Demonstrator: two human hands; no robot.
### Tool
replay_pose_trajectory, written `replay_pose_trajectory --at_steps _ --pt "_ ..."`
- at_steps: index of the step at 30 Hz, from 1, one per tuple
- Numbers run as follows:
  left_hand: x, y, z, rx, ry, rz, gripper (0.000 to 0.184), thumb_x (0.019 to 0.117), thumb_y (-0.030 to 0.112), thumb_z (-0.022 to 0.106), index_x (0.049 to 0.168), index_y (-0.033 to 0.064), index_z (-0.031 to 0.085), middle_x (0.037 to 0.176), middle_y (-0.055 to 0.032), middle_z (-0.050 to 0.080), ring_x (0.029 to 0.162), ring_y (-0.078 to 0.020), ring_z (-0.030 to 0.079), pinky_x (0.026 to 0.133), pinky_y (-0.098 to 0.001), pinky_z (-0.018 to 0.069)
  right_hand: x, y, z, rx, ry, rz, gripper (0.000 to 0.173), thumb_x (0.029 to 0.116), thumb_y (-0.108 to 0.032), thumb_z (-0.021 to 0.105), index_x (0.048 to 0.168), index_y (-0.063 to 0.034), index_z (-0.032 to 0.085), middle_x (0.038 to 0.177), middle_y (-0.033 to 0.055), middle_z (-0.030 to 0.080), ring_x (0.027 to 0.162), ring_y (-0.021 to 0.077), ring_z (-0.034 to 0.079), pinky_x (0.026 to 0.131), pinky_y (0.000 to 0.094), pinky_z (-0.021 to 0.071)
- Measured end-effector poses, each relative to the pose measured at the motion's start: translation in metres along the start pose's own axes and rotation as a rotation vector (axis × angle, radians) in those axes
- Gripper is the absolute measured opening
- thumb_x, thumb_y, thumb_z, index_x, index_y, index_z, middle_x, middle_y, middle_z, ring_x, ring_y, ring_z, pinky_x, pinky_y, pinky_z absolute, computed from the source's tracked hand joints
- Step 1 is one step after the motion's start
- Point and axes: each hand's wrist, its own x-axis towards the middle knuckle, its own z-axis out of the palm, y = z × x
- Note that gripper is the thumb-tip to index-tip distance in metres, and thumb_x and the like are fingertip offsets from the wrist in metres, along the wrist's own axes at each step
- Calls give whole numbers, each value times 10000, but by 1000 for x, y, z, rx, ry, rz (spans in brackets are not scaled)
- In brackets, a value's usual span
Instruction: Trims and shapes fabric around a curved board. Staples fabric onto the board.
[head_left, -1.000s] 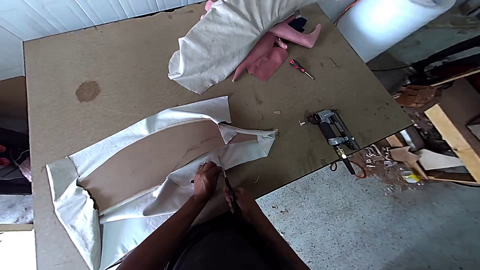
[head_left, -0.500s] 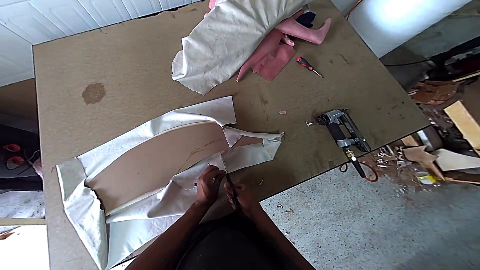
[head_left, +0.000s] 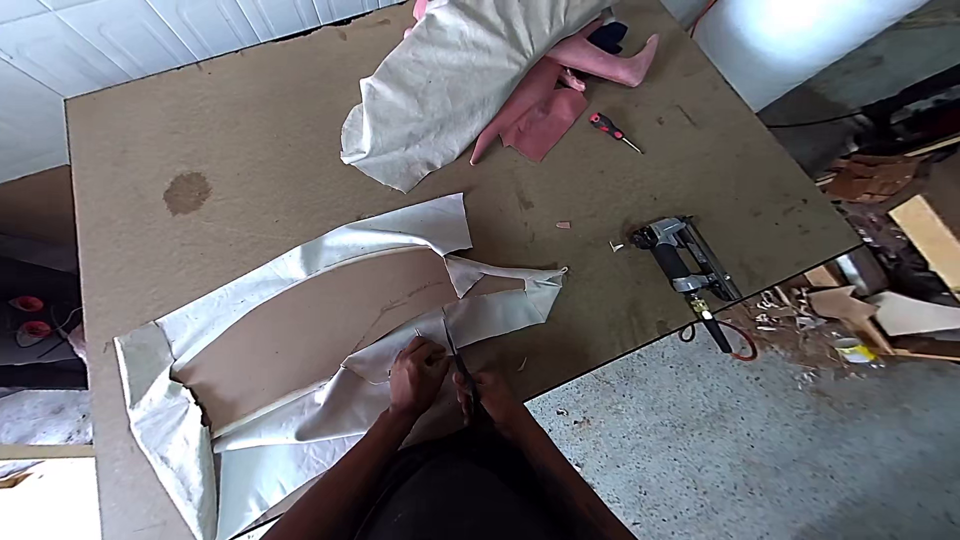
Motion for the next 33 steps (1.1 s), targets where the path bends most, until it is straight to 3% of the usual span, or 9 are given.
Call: replay_pose_trajectory --at_steps 3,6,9,14,19,24,30,33 --pt "6 7 2 135 38 63 327 887 568 693 1060 299 765 1023 115 696 826 -50 644 740 -350 577 -40 10 -22 -79 -30 30 582 966 -606 616 1010 -31 696 839 94 691 714 228 688 691 420 620" --pt "17 24 10 176 8 195 351 878 554 735 1141 322 737 1162 82 679 1083 -116 633 903 -393 550 -75 31 -48 -67 78 26 602 963 -626 604 995 -34 707 856 111 698 737 248 695 690 435 621" --pt "37 34 32 249 -79 303 356 917 512 712 1225 333 716 1226 54 652 1112 -168 600 890 -412 516 -82 39 -63 -22 139 55 610 951 -638 612 955 -34 698 825 107 683 709 240 683 652 416 611" --pt "59 46 50 252 18 397 143 984 363 653 997 289 775 1007 65 658 951 -149 592 794 -387 476 -54 25 -55 94 164 -1 597 979 -604 597 956 -12 675 786 111 667 643 229 667 603 396 609" --pt "55 49 37 161 53 454 132 995 326 645 1008 289 771 1064 86 662 1038 -134 581 874 -394 457 -26 10 -49 231 160 -112 526 1008 -522 599 914 -8 653 759 95 619 594 192 608 549 350 567" --pt "54 46 34 75 72 453 107 986 298 668 996 285 774 1104 94 668 1129 -124 574 955 -401 456 -19 2 -43 263 228 -57 468 961 -459 709 930 5 657 715 81 613 533 167 580 487 313 536" --pt "67 45 28 -108 -47 540 135 1011 198 638 1019 156 766 1259 23 673 1262 -140 588 1083 -373 505 -15 -8 -44 270 211 -48 468 975 -479 680 925 -15 653 730 76 617 550 164 588 492 308 531" --pt "72 47 22 -198 -123 512 134 1023 148 628 1058 101 748 1265 10 688 1221 -101 637 1050 -320 560 -10 -16 -40 293 247 -30 449 961 -461 709 930 -16 656 703 72 608 527 158 577 472 298 518"
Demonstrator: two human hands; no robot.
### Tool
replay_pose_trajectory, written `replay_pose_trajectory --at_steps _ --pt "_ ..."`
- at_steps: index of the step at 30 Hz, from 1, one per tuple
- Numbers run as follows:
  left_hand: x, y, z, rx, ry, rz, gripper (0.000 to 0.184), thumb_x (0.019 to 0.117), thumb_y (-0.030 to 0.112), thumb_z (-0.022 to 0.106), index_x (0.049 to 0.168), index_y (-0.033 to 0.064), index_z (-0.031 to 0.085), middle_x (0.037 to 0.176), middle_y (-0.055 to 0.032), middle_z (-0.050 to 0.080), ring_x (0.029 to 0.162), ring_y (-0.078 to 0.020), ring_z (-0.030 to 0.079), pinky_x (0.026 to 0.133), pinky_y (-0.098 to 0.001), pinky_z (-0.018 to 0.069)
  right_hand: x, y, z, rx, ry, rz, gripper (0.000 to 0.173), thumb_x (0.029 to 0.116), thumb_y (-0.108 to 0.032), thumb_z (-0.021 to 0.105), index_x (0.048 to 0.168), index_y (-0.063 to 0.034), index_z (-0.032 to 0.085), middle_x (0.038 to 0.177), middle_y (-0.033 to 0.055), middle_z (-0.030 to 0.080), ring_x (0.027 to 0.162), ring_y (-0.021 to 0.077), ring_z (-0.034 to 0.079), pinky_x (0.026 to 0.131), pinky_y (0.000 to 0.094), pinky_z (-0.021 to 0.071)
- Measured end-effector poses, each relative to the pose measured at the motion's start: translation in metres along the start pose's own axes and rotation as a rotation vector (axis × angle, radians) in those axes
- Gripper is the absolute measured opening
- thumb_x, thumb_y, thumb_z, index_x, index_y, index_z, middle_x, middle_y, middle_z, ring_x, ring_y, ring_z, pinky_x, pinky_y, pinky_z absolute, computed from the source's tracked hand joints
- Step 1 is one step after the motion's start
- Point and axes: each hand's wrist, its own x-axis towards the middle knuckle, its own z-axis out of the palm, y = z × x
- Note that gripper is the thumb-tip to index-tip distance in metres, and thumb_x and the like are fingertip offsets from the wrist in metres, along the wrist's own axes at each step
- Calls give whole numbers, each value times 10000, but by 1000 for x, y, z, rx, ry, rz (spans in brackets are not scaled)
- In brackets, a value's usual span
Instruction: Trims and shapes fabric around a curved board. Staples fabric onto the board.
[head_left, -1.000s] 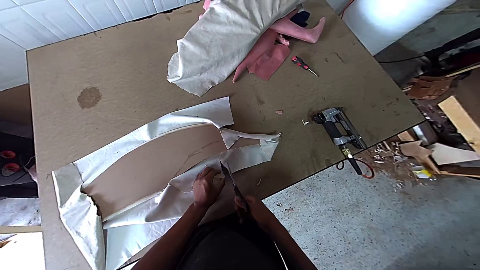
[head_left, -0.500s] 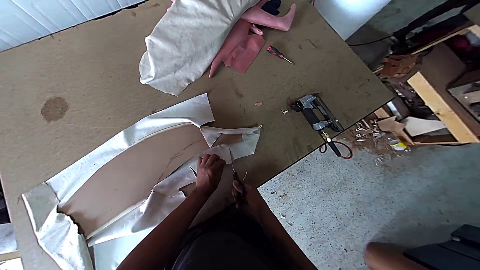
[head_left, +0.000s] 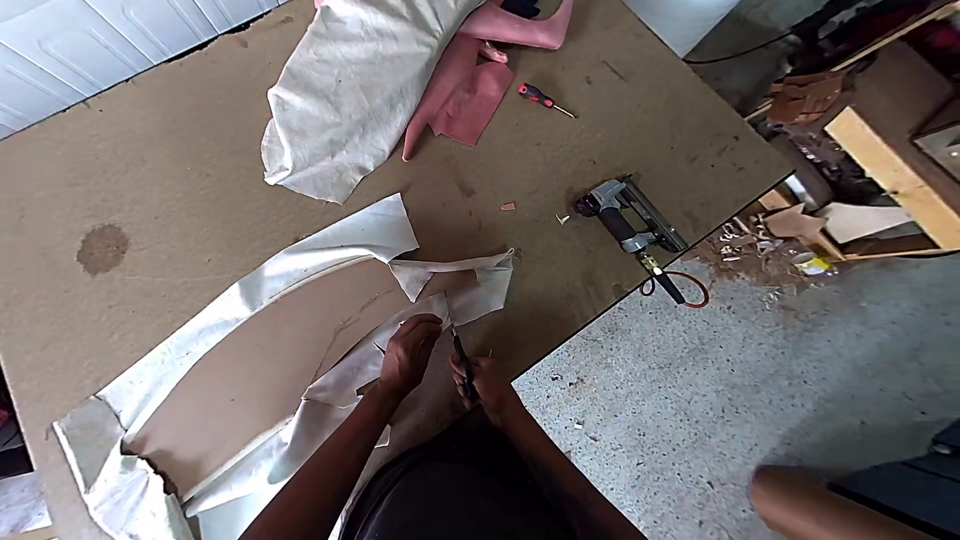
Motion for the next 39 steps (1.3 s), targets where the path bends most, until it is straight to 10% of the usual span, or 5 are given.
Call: replay_pose_trajectory --at_steps 12,18,23,29,39 --pt "24 -14 -26 -135 -145 13 132 1002 215 666 1060 128 746 1242 28 687 1032 -60 691 828 -277 636 -14 6 -23 -206 -156 -55 542 1002 -571 580 1083 -43 674 955 99 692 784 235 695 647 394 615" --pt "72 -27 -36 59 -99 158 169 982 310 687 1058 181 767 1183 54 717 1171 -79 645 1030 -369 555 -42 -38 -110 -779 458 -207 473 942 -548 683 961 -81 750 777 95 680 700 248 640 678 511 545" --pt "130 -32 -5 298 -259 187 351 973 498 642 1225 269 728 1422 60 592 1343 -158 513 1152 -440 414 -26 -94 -133 -538 545 -300 412 1070 -390 543 1317 -69 619 1064 134 733 829 270 744 744 493 644" --pt "149 -38 10 328 -323 194 308 1011 487 593 1249 323 699 1359 71 624 1294 -125 551 1115 -425 453 43 -89 -67 -929 688 -559 668 822 -551 803 1277 -91 641 1266 186 620 1148 370 621 933 619 543" --pt "153 -37 6 404 -269 240 263 1048 432 548 1193 300 724 1246 68 679 1211 -129 602 1077 -381 483 53 -59 -17 257 260 -303 472 1011 -452 636 1261 -52 608 966 188 744 760 316 750 689 478 652"
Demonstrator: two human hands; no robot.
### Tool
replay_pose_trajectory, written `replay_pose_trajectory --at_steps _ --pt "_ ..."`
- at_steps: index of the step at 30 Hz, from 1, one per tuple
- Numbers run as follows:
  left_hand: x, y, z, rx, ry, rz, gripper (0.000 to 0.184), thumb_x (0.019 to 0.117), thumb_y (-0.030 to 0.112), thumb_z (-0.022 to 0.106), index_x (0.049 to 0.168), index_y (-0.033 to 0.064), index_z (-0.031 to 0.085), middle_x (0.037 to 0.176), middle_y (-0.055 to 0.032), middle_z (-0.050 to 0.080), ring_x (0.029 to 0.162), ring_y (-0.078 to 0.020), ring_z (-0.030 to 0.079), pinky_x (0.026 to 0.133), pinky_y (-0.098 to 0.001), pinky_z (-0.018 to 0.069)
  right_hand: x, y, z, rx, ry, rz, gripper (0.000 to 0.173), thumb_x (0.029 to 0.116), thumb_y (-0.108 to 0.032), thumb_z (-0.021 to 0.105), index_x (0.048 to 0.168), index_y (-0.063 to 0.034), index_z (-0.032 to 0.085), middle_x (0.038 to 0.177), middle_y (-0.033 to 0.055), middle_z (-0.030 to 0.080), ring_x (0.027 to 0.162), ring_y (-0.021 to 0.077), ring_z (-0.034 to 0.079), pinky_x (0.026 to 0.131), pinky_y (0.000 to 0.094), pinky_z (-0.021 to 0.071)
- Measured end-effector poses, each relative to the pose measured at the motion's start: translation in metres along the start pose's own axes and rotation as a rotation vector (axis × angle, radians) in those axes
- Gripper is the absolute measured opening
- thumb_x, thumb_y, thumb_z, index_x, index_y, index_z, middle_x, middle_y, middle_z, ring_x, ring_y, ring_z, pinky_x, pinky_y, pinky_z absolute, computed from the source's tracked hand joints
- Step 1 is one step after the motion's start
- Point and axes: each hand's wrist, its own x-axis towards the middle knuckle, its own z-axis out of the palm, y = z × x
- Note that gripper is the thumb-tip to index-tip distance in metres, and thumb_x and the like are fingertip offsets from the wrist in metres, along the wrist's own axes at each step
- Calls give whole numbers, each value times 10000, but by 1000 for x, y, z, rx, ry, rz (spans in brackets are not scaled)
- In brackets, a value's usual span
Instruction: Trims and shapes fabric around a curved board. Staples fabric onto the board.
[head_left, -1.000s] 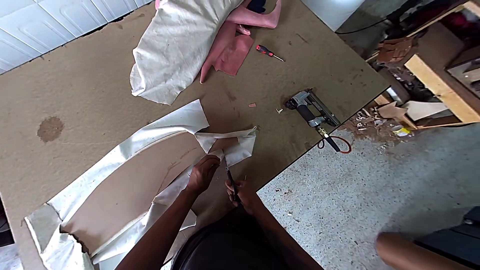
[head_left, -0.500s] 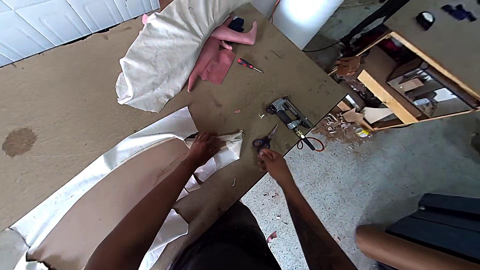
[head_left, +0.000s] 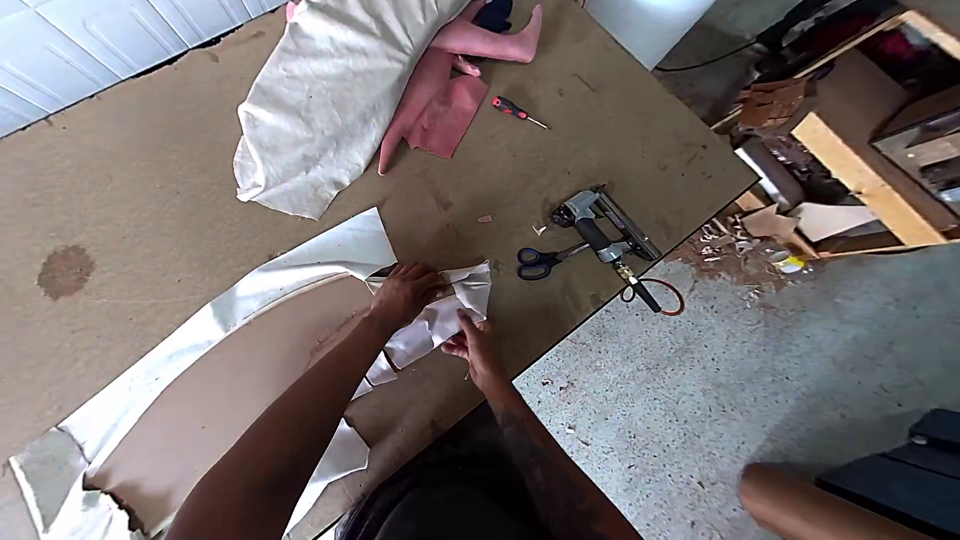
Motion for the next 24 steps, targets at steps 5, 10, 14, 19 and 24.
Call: replay_pose_trajectory --at_steps 5,10,14,19,24 --pt "-1 0 2 33 -22 -6 296 1047 463 536 1221 300 712 1297 60 660 1241 -134 589 1097 -391 471 1 11 24 -223 79 13 542 902 -603 715 1180 -145 639 791 99 686 550 182 605 472 340 502" --pt "-1 0 5 62 -21 -28 289 1045 478 532 1207 324 715 1254 75 677 1218 -127 599 1082 -395 472 2 28 17 -386 89 -173 532 942 -614 647 1204 -151 643 943 81 720 757 221 695 651 464 594" --pt "3 0 8 78 -39 0 288 1054 461 511 1180 315 725 1209 72 688 1170 -144 610 1036 -416 474 -11 26 23 -462 107 -250 495 970 -607 598 858 -129 656 596 44 538 457 190 480 457 406 446" --pt "0 1 9 70 -27 39 281 1047 470 521 1152 317 733 1184 80 689 1171 -138 607 1070 -412 463 -16 19 25 -439 76 -206 548 963 -635 592 765 -125 618 556 48 494 437 191 445 440 385 413" --pt "-1 2 7 29 -11 51 266 1044 451 534 1175 318 724 1226 83 674 1189 -128 596 1052 -402 472 -15 13 18 -146 -38 -104 406 994 -504 638 920 -105 644 563 49 452 440 152 406 447 318 407"
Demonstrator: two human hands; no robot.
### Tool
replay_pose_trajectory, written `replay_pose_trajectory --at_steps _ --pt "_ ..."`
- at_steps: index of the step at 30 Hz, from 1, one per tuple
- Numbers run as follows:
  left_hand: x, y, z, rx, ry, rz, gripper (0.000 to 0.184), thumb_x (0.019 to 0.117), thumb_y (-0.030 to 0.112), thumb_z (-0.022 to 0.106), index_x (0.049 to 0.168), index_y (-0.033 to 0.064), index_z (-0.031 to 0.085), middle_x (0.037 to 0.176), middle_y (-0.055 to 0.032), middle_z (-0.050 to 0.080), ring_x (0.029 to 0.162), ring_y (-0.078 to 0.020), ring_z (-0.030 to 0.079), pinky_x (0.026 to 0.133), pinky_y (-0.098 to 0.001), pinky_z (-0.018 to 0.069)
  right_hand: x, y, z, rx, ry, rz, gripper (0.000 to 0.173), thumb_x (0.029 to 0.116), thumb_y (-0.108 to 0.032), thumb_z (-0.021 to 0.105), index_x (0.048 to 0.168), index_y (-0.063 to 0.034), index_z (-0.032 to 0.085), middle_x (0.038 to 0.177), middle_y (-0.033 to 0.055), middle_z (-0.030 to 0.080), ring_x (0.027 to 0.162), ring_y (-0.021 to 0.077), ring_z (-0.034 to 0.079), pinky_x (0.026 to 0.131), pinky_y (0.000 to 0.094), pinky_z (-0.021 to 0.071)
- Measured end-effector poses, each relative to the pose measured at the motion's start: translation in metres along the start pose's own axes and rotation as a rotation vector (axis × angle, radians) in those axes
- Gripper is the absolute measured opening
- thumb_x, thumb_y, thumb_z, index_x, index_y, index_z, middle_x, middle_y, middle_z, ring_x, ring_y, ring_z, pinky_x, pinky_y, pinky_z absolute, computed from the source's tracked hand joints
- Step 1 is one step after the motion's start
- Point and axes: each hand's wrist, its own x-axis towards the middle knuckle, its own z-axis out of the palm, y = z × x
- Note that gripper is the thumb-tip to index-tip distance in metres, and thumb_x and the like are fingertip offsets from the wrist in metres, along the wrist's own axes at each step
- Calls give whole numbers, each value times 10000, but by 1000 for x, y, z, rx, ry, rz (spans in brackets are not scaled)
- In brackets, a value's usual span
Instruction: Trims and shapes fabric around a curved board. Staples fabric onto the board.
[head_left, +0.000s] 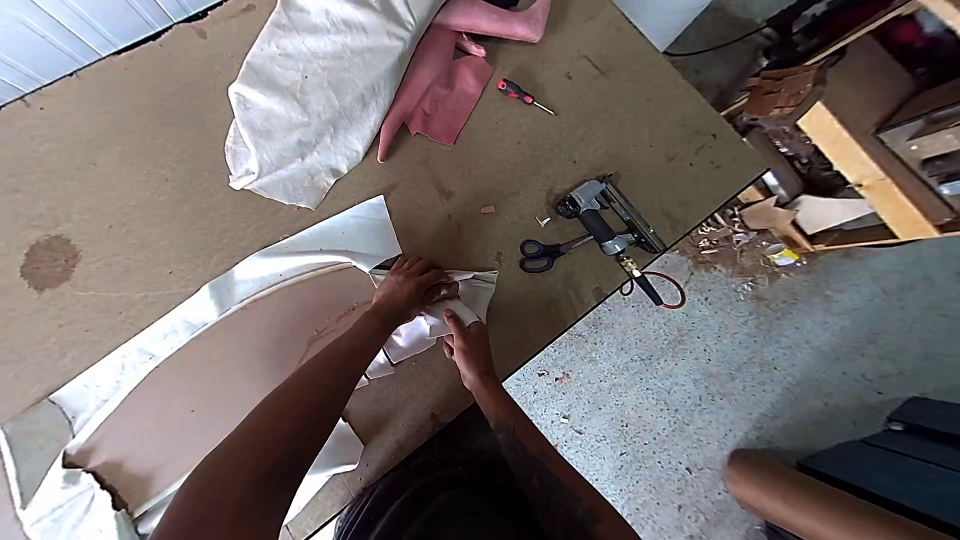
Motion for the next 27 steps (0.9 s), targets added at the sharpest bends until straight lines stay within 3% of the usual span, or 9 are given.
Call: replay_pose_trajectory --at_steps 4,8,12,14,15,17,20,24,27 --pt "1 0 -2 -8 1 -40 311 1020 500 562 1208 298 706 1294 89 656 1242 -115 578 1088 -394 457 0 9 -20 11 -70 42 454 1028 -449 602 825 -43 593 527 60 466 442 162 471 458 307 437" --pt "5 5 -2 -3 8 -188 493 959 610 605 1332 291 651 1293 67 670 1259 -129 590 1122 -400 453 -6 0 -51 -267 -25 6 446 1031 -449 592 874 -34 641 631 72 571 509 176 549 500 336 505" --pt "11 13 -3 15 19 -228 349 1012 552 552 1119 283 748 1077 82 718 1103 -118 634 1019 -389 493 -1 -34 -94 -539 239 -274 389 977 -482 657 932 -96 686 711 58 622 602 216 593 569 454 524" --pt "10 13 -2 9 40 -196 314 1031 495 545 1059 267 760 1031 87 712 1077 -117 628 1009 -383 489 19 -51 -111 -577 240 -412 355 954 -413 710 1161 -127 671 962 39 699 840 186 676 741 448 589" --pt "8 13 0 2 61 -184 300 1031 478 552 1059 266 763 1037 90 714 1086 -117 625 1025 -384 481 33 -60 -117 -611 181 -443 448 939 -400 725 1298 -148 634 1142 37 701 1013 183 687 871 458 597" --pt "0 15 6 -14 107 -187 264 1030 436 572 1069 265 769 1060 89 720 1119 -128 618 1062 -404 463 56 -79 -117 -736 13 -431 594 920 -448 742 1439 -226 557 1355 15 634 1175 177 649 972 467 576" --pt "-12 28 5 -48 141 -198 217 1032 311 577 1073 259 783 1126 80 737 1183 -149 621 1084 -431 471 70 -94 -100 -1026 -182 -385 441 898 -430 780 1265 -199 698 1159 47 702 972 204 691 862 500 600" --pt "-49 71 5 -95 151 -244 197 1028 306 586 1037 269 779 1218 106 707 1298 -128 560 1155 -432 424 49 -103 -95 -1386 -473 -262 287 916 -331 717 1123 -132 713 1075 101 710 1031 288 681 911 563 561" --pt "-94 117 12 -149 372 -525 187 1001 387 649 961 258 778 1194 122 717 1266 -90 585 1088 -391 485 27 -90 -110 -1449 -729 -208 291 936 -329 671 1096 -88 701 1031 139 698 983 312 677 883 563 557"
